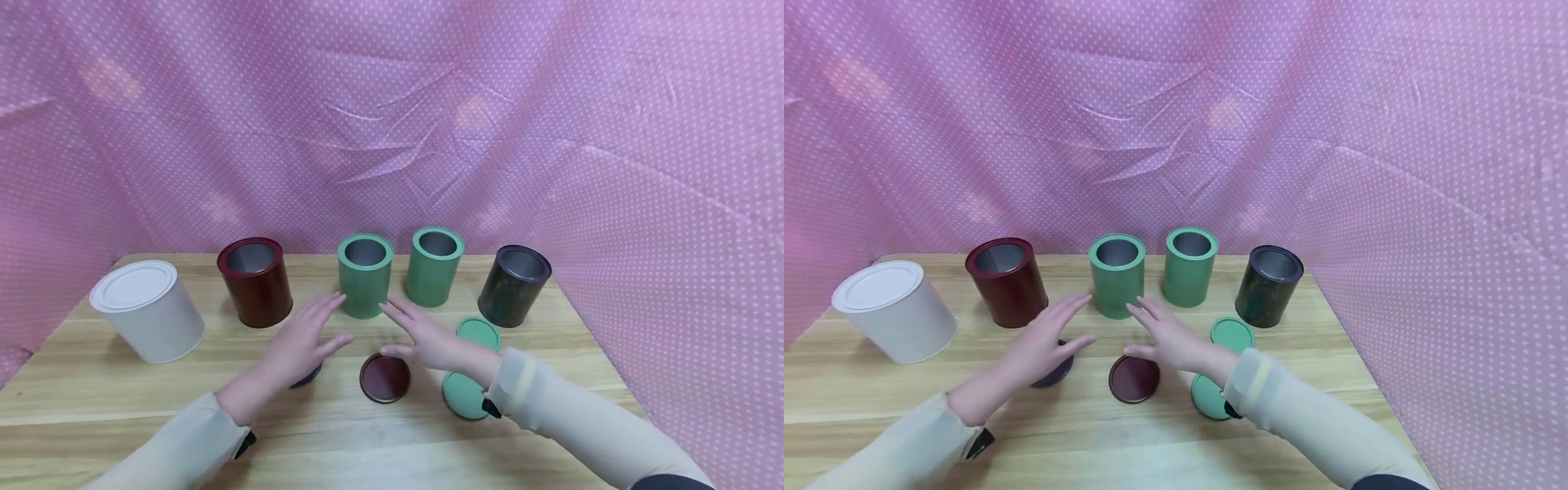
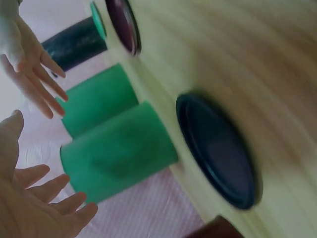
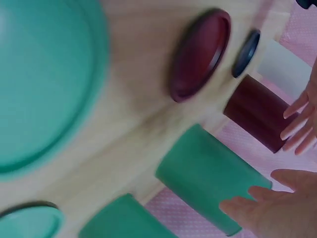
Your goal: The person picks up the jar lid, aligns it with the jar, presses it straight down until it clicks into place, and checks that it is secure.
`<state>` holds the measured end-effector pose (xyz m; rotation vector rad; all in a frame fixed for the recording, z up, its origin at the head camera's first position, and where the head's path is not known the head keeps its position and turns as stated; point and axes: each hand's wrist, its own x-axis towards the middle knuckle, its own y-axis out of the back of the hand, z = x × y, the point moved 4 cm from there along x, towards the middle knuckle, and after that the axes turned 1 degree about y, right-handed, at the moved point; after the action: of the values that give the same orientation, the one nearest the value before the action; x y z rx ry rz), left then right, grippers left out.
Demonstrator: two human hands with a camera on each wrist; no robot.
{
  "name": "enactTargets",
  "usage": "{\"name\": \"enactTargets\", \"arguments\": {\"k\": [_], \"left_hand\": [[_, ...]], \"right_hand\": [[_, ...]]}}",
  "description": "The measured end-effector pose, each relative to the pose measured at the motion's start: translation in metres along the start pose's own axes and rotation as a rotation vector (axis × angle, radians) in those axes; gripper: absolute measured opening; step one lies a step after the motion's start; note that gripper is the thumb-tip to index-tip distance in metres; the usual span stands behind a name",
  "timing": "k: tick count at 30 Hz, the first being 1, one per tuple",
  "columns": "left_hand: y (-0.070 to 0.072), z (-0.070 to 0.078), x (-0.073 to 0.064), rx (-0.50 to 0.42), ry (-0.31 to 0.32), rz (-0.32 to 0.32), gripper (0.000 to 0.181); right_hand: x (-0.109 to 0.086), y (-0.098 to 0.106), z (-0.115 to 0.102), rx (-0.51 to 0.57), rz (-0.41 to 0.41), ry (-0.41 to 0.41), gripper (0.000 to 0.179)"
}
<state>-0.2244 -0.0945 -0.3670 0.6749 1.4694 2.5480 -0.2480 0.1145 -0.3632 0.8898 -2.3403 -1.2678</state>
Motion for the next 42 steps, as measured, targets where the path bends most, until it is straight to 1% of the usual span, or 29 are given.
{"name": "enactTargets", "arguments": {"k": [2,5,9,12,17,20,23,26,34,39,42], "left_hand": [[-0.009,0.004,-0.001,0.007,-0.013,-0.021,0.070],[-0.020,0.009,-0.005,0.019,-0.024,-0.073,0.072],[-0.035,0.014,-0.009,0.031,-0.020,-0.133,0.072],[-0.044,0.016,-0.011,0.046,-0.028,-0.153,0.071],[-0.058,0.021,-0.014,0.078,-0.050,-0.185,0.070],[-0.065,0.024,-0.016,0.107,-0.076,-0.202,0.071],[-0.069,0.028,-0.017,0.127,-0.109,-0.207,0.072],[-0.072,0.030,-0.018,0.137,-0.126,-0.211,0.072],[-0.078,0.029,-0.020,0.133,-0.106,-0.257,0.073],[-0.080,0.026,-0.020,0.146,-0.076,-0.287,0.074],[-0.080,0.026,-0.020,0.134,-0.064,-0.303,0.075]], "right_hand": [[-0.005,-0.006,0.005,-0.010,0.009,0.019,0.075],[-0.013,-0.015,0.013,-0.031,0.016,0.033,0.075],[-0.021,-0.022,0.023,-0.049,0.009,-0.007,0.075],[-0.026,-0.025,0.026,-0.068,0.007,-0.015,0.075],[-0.034,-0.032,0.029,-0.096,-0.003,0.015,0.074],[-0.038,-0.037,0.032,-0.092,-0.016,0.013,0.073],[-0.041,-0.040,0.034,-0.094,-0.027,0.010,0.073],[-0.043,-0.043,0.036,-0.103,-0.041,0.006,0.073],[-0.046,-0.049,0.042,-0.115,-0.081,-0.005,0.074],[-0.047,-0.050,0.045,-0.110,-0.100,-0.020,0.075],[-0.046,-0.049,0.047,-0.108,-0.111,-0.026,0.075]]}}
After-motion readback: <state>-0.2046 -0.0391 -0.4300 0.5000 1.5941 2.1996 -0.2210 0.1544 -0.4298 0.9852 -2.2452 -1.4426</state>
